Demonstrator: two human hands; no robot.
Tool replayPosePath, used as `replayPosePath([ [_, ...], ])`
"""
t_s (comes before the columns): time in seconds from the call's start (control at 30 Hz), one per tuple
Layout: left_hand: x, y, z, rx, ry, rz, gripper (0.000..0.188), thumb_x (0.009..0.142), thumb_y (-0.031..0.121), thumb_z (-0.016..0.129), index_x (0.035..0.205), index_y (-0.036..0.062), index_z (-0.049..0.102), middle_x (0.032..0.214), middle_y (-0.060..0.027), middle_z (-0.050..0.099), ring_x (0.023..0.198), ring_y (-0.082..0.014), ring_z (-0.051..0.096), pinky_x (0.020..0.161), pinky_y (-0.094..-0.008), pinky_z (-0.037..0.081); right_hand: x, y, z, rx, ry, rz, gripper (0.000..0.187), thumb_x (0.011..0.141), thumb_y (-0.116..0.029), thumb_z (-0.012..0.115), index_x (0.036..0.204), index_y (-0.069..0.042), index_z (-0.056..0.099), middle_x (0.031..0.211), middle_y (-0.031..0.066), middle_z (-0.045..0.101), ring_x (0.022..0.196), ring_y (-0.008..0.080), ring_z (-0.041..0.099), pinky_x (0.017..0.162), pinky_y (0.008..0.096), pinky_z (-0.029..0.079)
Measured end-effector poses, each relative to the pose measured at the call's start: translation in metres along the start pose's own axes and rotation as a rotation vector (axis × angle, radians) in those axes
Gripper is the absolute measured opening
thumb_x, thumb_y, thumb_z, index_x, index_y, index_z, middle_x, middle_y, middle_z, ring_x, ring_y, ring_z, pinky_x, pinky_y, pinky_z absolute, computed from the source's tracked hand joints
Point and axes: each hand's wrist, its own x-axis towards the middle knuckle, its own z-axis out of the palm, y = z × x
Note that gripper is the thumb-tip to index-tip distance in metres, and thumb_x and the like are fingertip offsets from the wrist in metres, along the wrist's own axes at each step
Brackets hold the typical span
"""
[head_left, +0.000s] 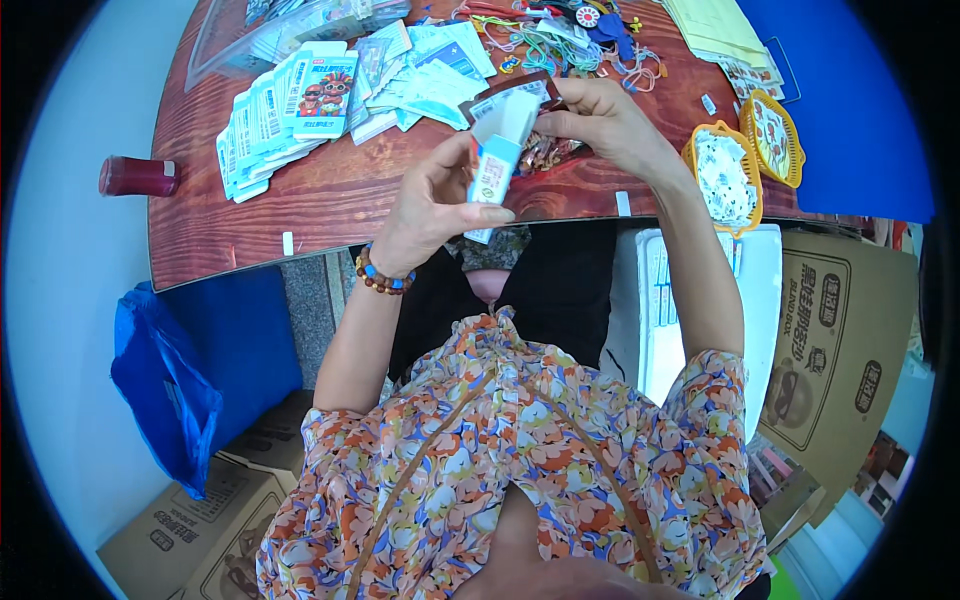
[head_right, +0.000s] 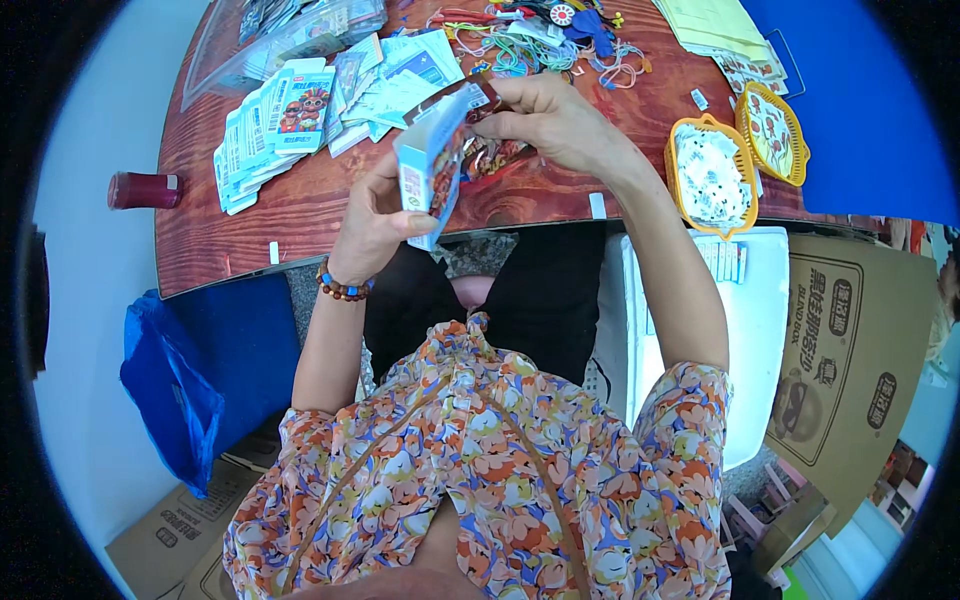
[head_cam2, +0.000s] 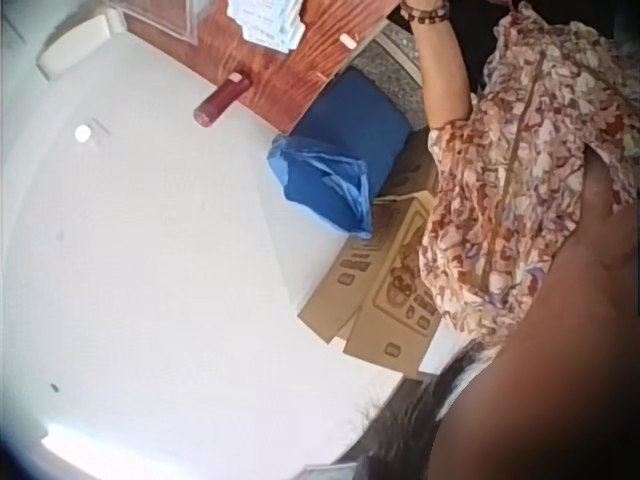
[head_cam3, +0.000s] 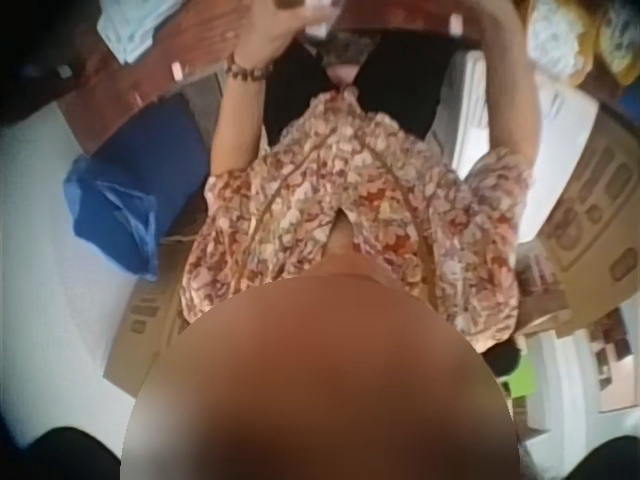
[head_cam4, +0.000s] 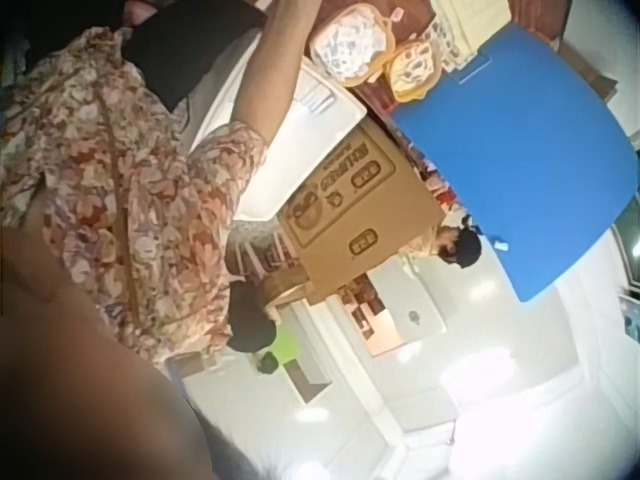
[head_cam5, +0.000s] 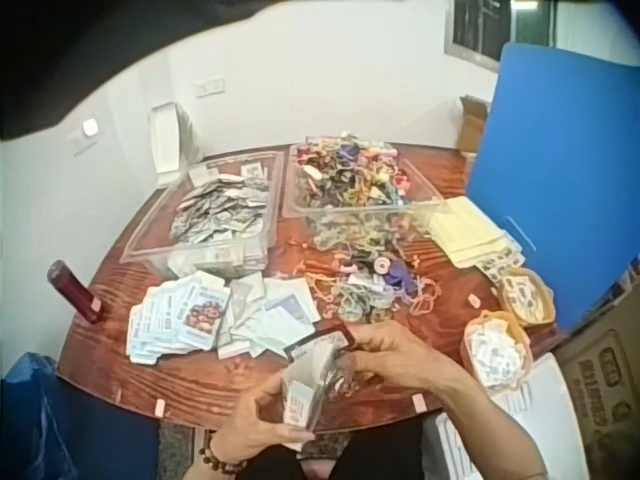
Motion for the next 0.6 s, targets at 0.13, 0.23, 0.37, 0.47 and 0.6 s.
replayPosePath([
  [0.13, -0.006, 0.002, -0.01, -0.222, 0.007, -0.049, 0.067, 0.077, 0.009, 0.077, 0.136, -0.0036, 0.047, 0.127, -0.013, 0.06, 0.115, -0.0222, 0.062, 0.1, -0.037, 0.049, -0.002, 0.009, -0.004, 0.129, 0.092, -0.054, 0.022, 0.092, -0.01, 0.066, 0.113, -0.003, 0.069, 0.094, 0.0046, 0.073, 0.08, 0.0077, 0.067, 0.073, 0.0223, 0.054],
  [0.23, -0.011, 0.002, -0.015, -0.283, -0.03, -0.095, 0.073, 0.076, 0.015, 0.078, 0.138, -0.005, 0.045, 0.132, -0.0155, 0.058, 0.119, -0.0238, 0.059, 0.101, -0.0386, 0.049, -0.004, 0.014, -0.006, 0.105, 0.128, -0.004, 0.02, 0.092, -0.009, 0.066, 0.111, -0.003, 0.069, 0.093, 0.0042, 0.073, 0.081, 0.0076, 0.067, 0.074, 0.022, 0.054],
  [0.37, -0.011, -0.005, -0.01, -0.281, -0.006, -0.124, 0.071, 0.076, 0.016, 0.079, 0.136, -0.005, 0.047, 0.127, -0.0128, 0.061, 0.115, -0.0195, 0.06, 0.099, -0.0361, 0.049, -0.002, 0.016, 0.003, 0.109, 0.138, -0.048, 0.018, 0.092, -0.01, 0.067, 0.108, -0.003, 0.07, 0.09, 0.0028, 0.073, 0.081, 0.0062, 0.067, 0.073, 0.021, 0.053],
  [0.47, -0.01, -0.003, -0.011, -0.172, 0.056, -0.127, 0.063, 0.078, 0.012, 0.078, 0.133, -0.0039, 0.051, 0.122, -0.0085, 0.063, 0.111, -0.0147, 0.061, 0.095, -0.0333, 0.051, -0.003, 0.01, 0.009, 0.102, 0.102, 0.021, 0.016, 0.092, -0.01, 0.067, 0.106, -0.003, 0.071, 0.091, 0.0019, 0.073, 0.083, 0.0042, 0.066, 0.072, 0.0201, 0.053],
  [0.6, -0.011, 0.002, -0.013, -0.032, 0.04, -0.154, 0.059, 0.08, 0.005, 0.076, 0.133, -0.002, 0.052, 0.118, -0.0056, 0.064, 0.109, -0.012, 0.06, 0.095, -0.0297, 0.049, -0.008, 0.004, 0.009, -0.035, 0.102, 0.234, 0.016, 0.093, -0.01, 0.066, 0.107, -0.003, 0.071, 0.094, 0.0016, 0.073, 0.087, 0.0025, 0.064, 0.073, 0.0201, 0.052],
])
